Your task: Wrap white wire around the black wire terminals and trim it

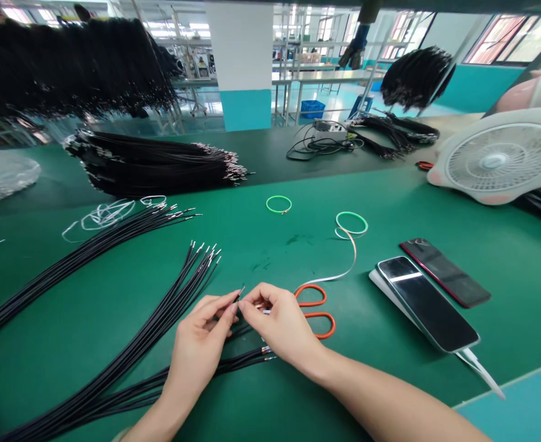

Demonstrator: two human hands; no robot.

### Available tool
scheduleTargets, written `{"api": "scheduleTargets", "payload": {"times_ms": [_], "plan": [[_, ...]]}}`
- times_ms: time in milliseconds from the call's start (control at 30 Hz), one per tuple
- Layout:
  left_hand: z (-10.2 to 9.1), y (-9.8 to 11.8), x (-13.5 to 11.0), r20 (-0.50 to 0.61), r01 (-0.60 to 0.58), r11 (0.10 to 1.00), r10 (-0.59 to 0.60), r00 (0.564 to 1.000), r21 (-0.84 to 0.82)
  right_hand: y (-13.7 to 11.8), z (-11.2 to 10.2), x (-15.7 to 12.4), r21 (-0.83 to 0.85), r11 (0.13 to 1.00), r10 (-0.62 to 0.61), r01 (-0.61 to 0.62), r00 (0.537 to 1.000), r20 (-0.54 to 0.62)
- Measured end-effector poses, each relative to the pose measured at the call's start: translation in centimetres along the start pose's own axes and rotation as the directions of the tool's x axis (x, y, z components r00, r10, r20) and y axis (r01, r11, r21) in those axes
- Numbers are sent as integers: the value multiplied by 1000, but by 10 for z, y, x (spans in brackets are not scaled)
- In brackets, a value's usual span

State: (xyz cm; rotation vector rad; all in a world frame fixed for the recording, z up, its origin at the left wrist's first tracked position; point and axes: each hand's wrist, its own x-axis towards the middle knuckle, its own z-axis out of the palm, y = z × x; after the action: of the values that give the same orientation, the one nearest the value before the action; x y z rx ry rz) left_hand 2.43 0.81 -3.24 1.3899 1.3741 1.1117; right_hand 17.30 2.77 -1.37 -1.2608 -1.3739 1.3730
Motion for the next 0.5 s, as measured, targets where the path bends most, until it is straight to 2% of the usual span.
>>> {"api": "scheduleTargets", "payload": {"times_ms": [200, 500], "plan": [[1, 3, -1, -8, 13, 999, -12, 1000, 33, 2, 1, 2, 9, 1000, 27, -27, 1000, -2], [3, -4, -3, -36, 77, 997, -78, 996, -25, 0, 1, 3, 65, 997, 48, -48, 999, 3]]}}
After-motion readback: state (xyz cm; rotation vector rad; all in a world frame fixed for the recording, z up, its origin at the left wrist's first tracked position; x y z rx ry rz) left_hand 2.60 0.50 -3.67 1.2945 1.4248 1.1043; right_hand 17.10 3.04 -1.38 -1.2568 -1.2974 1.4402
